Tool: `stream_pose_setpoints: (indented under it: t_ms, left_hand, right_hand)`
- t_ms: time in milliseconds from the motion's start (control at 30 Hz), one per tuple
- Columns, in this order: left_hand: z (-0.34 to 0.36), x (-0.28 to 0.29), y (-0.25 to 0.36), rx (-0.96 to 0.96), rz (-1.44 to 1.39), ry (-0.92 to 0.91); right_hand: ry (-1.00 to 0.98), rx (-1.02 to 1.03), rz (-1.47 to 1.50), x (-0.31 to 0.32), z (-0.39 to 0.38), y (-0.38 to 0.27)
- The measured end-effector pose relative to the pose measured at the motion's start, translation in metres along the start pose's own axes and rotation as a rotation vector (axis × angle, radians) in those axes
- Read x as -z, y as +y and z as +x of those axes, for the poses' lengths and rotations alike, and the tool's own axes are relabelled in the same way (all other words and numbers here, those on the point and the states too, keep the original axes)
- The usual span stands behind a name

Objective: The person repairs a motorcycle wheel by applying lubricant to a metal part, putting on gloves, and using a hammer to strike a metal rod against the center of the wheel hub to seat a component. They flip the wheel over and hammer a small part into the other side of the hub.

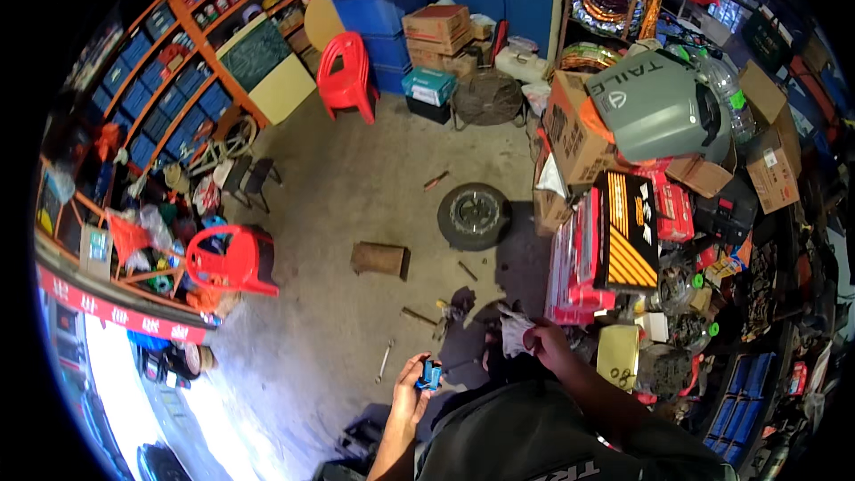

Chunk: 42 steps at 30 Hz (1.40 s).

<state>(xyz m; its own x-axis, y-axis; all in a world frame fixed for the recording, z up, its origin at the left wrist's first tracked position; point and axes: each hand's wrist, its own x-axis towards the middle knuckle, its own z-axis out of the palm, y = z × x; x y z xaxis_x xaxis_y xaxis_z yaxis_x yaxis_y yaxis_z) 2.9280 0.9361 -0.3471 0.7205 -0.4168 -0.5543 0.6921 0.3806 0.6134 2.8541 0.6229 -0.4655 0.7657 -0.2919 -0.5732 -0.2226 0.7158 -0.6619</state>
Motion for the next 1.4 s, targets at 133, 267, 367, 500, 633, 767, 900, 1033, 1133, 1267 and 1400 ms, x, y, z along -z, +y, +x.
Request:
stream_pose_setpoints:
  t_ms: [133, 267, 367, 500, 633, 767, 900, 1033, 1133, 1267, 1400]
  left_hand:
    - [0.075, -0.043, 0.058, 0.010, 0.080, -0.066]
    - [0.153, -0.073, 0.105, 0.037, 0.179, -0.163]
    - [0.221, -0.091, 0.139, 0.063, 0.437, -0.186]
    - [0.343, -0.121, 0.188, 0.268, 0.504, -0.239]
    - [0.499, -0.122, 0.223, 0.519, 0.519, -0.301]
    - [0.661, -0.126, 0.257, 0.623, 0.691, -0.392]
    - [0.782, -0.161, 0.293, 0.768, 0.995, -0.668]
    - [0.838, -0.170, 0.318, 0.604, 1.277, -0.964]
    - [0.859, -0.164, 0.320, 0.541, 1.287, -1.020]
    - [0.861, -0.162, 0.305, 0.897, 1.209, -0.901]
    - [0.855, -0.140, 0.284, 0.887, 1.293, -0.873]
  right_hand:
    - [0.118, 0.027, 0.121, -0.016, 0.063, -0.046]
    - [0.124, -0.011, 0.147, -0.023, 0.138, -0.069]
    - [0.183, 0.077, 0.180, -0.046, 0.182, -0.081]
    - [0.313, 0.088, 0.278, -0.060, 0.225, -0.107]
    - [0.611, 0.140, 0.341, -0.065, 0.259, -0.120]
    - [0.882, 0.436, 0.327, -0.089, 0.300, -0.058]
    - [1.139, 0.136, 0.501, -0.167, 0.336, -0.017]
    - [1.149, 0.164, 0.466, -0.265, 0.370, -0.055]
    - [1.237, 0.045, 0.180, -0.312, 0.391, -0.123]
    - [1.184, 0.008, -0.006, -0.328, 0.394, -0.121]
    - [1.343, -0.079, -0.117, -0.318, 0.391, -0.008]
